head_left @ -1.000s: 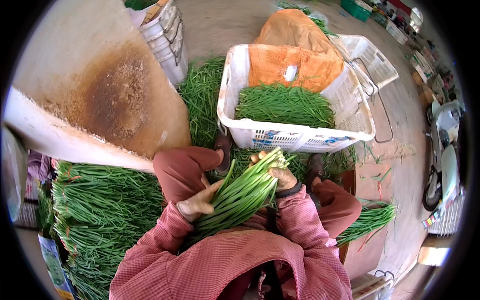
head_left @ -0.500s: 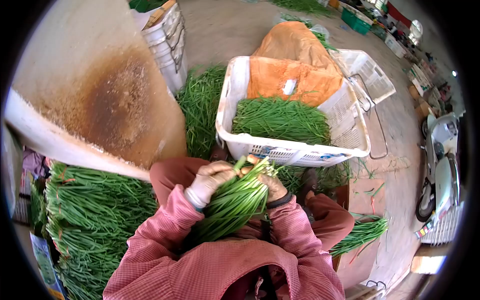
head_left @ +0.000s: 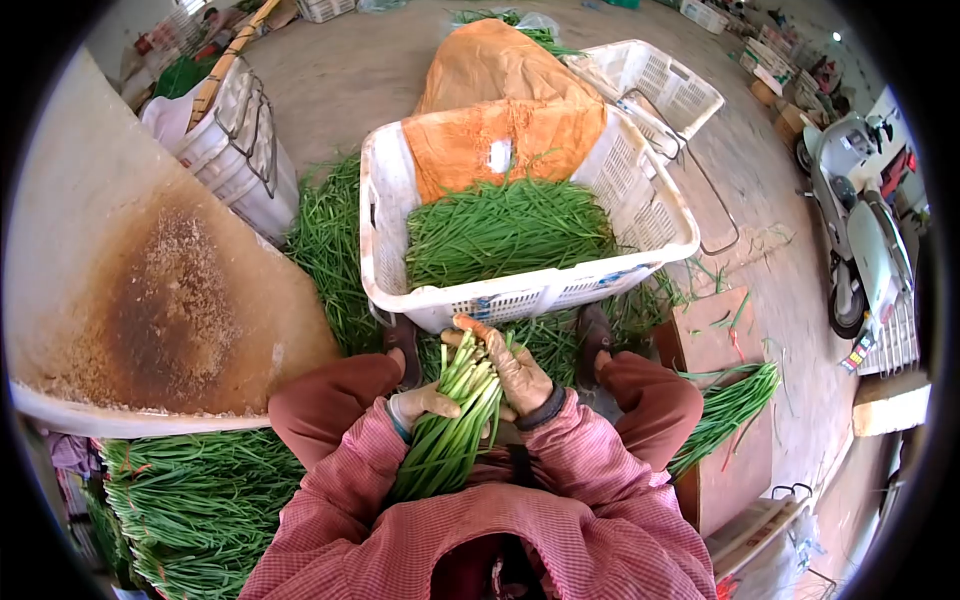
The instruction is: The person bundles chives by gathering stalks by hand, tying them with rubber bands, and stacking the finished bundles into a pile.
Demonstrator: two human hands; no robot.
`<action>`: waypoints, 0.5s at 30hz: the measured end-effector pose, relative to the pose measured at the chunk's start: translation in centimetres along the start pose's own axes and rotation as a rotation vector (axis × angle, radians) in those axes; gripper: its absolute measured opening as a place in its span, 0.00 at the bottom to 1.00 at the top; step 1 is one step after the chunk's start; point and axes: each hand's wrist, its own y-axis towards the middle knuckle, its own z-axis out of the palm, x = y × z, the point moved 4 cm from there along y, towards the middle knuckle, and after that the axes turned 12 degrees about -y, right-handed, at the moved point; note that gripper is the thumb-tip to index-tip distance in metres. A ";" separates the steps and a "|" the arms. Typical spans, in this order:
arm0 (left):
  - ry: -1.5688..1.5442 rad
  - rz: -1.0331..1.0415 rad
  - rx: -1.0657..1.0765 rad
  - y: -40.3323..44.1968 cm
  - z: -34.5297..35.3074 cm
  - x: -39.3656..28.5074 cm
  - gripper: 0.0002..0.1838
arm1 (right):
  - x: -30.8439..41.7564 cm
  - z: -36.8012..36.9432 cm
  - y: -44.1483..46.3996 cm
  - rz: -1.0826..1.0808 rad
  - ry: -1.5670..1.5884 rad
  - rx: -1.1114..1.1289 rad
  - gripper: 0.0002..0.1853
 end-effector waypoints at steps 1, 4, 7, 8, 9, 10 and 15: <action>-0.008 0.016 -0.003 0.0 0.3 -0.1 0.35 | 0.1 -0.6 0.6 -0.010 -0.032 -0.006 0.35; 0.004 0.007 0.023 -0.1 0.3 -0.2 0.37 | 1.6 -2.6 1.6 -0.163 -0.253 -0.058 0.37; 0.026 -0.006 0.041 0.3 -0.2 -0.1 0.38 | 4.8 -5.5 0.9 -0.106 -0.309 -0.426 0.30; 0.027 -0.008 0.009 0.2 -0.5 -0.1 0.39 | 6.1 -7.4 0.2 -0.082 -0.377 -0.580 0.29; 0.027 0.000 0.006 0.0 -0.4 0.0 0.39 | 7.5 -9.3 -0.6 -0.181 -0.368 -0.613 0.25; 0.008 0.008 -0.001 -0.2 -0.2 -0.1 0.39 | 7.7 -11.9 -1.1 -0.157 -0.451 -0.639 0.21; 0.001 -0.004 0.042 -0.1 0.8 -0.4 0.40 | 8.2 -13.5 -1.7 -0.332 -1.334 -0.296 0.31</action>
